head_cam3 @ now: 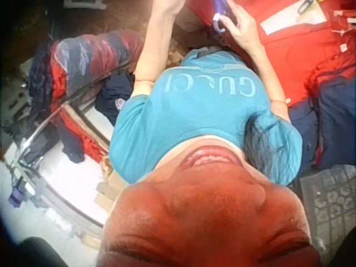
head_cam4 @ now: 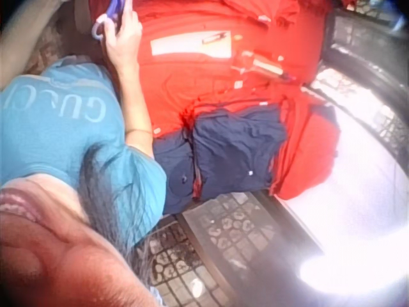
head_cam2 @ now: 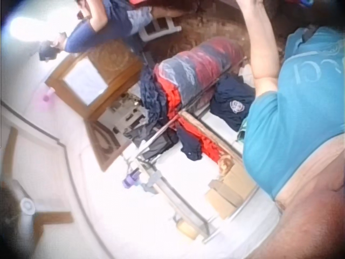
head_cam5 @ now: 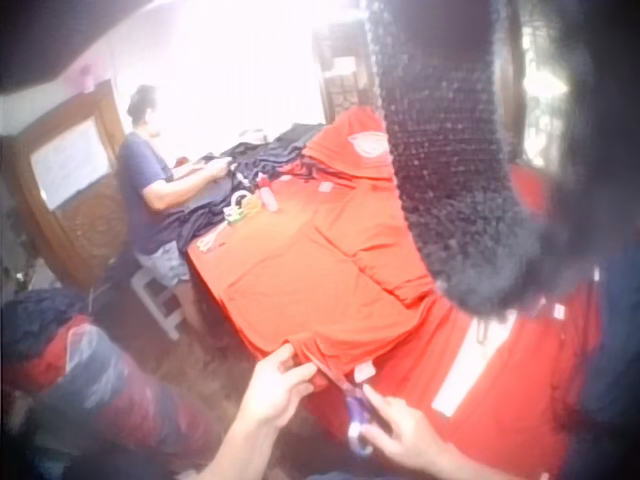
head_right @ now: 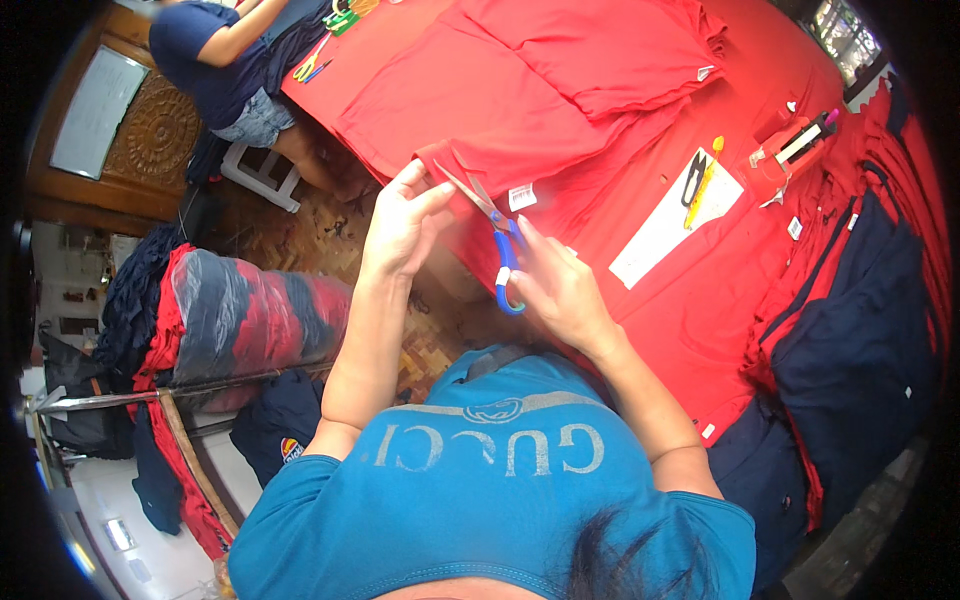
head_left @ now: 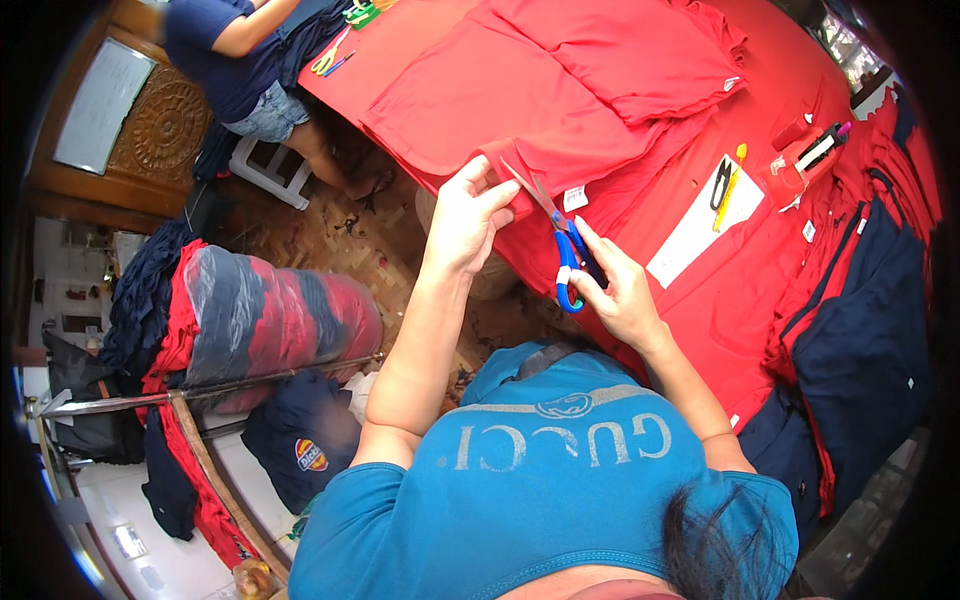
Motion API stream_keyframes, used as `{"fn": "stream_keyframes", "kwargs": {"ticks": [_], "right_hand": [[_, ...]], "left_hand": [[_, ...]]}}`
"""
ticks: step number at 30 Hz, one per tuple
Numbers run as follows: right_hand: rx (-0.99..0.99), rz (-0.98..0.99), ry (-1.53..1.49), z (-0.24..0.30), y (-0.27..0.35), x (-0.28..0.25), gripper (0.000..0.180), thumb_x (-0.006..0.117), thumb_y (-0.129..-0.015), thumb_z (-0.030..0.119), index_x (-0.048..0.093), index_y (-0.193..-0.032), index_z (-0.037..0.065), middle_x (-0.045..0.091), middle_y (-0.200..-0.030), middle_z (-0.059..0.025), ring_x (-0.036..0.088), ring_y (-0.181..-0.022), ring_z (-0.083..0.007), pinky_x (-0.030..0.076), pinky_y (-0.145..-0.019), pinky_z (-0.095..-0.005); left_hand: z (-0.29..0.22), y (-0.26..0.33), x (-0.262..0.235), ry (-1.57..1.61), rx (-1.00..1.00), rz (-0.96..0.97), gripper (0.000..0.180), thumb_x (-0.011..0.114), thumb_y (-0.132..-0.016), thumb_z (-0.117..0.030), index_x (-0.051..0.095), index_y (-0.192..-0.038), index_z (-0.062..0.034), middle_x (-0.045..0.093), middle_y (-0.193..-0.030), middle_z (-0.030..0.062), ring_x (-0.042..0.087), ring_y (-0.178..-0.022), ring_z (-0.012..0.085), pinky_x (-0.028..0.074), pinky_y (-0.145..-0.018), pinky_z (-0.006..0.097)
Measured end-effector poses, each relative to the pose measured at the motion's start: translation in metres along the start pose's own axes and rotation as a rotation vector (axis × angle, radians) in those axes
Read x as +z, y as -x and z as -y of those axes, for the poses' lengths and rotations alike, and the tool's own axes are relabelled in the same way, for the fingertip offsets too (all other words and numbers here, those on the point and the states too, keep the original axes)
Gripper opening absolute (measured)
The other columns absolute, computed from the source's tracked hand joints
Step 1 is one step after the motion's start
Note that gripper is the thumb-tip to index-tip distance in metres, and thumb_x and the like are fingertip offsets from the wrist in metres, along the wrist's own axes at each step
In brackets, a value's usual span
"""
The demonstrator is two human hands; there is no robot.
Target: The person uses blue-handled scissors to cut tags off a stack of red t-shirts. They repeatedly pick up a shirt, snip the tag, and place the shirt back on the pile. A coworker is visible in the background handling other garments.
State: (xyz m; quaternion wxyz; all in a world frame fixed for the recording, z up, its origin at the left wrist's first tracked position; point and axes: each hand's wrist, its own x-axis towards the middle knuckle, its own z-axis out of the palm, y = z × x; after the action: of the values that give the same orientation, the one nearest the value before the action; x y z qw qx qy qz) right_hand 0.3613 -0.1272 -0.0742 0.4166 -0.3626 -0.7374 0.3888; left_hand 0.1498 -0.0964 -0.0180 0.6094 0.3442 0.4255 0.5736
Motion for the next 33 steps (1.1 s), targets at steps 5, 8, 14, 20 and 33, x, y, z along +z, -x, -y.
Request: {"fn": "stream_keyframes", "kwargs": {"ticks": [5,8,14,20,33], "right_hand": [[0.086,0.042,-0.050,0.002,0.001,-0.008,0.055,0.064,-0.086,0.013,0.045,-0.135,-0.002,0.061,-0.101,-0.0207,0.060,-0.090,-0.0346,0.048,-0.082,-0.0391],[0.080,0.045,-0.069,-0.002,0.003,-0.009,0.056,0.063,-0.087,0.015,0.045,-0.136,-0.002,0.061,-0.103,-0.0203,0.061,-0.090,-0.0327,0.047,-0.084,-0.0379],[0.196,0.099,-0.207,0.010,0.007,-0.013,0.056,0.061,-0.088,0.015,0.043,-0.138,-0.002,0.062,-0.108,-0.0180,0.061,-0.097,-0.0259,0.045,-0.089,-0.0350],[0.165,0.082,-0.202,-0.003,0.010,-0.012,0.052,0.058,-0.089,0.011,0.045,-0.137,-0.002,0.063,-0.112,-0.0189,0.061,-0.100,-0.0243,0.044,-0.093,-0.0340],[0.200,0.086,-0.173,0.010,0.016,-0.021,0.056,0.062,-0.088,0.020,0.044,-0.138,-0.001,0.064,-0.105,-0.0189,0.061,-0.095,-0.0274,0.047,-0.085,-0.0360]], "left_hand": [[0.005,0.007,0.016,-0.026,0.010,-0.043,0.031,0.059,-0.087,0.001,0.059,-0.118,-0.0023,0.064,-0.107,0.0058,0.062,-0.092,0.0105,0.052,-0.073,0.024],[0.009,0.009,0.014,-0.013,0.007,-0.041,0.032,0.060,-0.087,0.000,0.059,-0.118,-0.0027,0.064,-0.107,0.0052,0.061,-0.091,0.0091,0.052,-0.073,0.023],[0.011,0.013,0.013,-0.027,-0.001,-0.065,0.033,0.061,-0.087,-0.001,0.058,-0.119,-0.0029,0.064,-0.108,0.0050,0.062,-0.091,0.0095,0.052,-0.073,0.023],[0.011,0.012,0.015,0.031,0.002,-0.033,0.033,0.061,-0.087,0.000,0.058,-0.120,-0.0021,0.064,-0.109,0.0062,0.063,-0.092,0.0115,0.053,-0.075,0.025],[0.015,0.015,0.012,-0.037,-0.032,0.019,0.044,0.061,-0.084,0.002,0.051,-0.127,-0.0028,0.060,-0.117,0.0086,0.059,-0.103,0.0149,0.052,-0.083,0.029]]}}
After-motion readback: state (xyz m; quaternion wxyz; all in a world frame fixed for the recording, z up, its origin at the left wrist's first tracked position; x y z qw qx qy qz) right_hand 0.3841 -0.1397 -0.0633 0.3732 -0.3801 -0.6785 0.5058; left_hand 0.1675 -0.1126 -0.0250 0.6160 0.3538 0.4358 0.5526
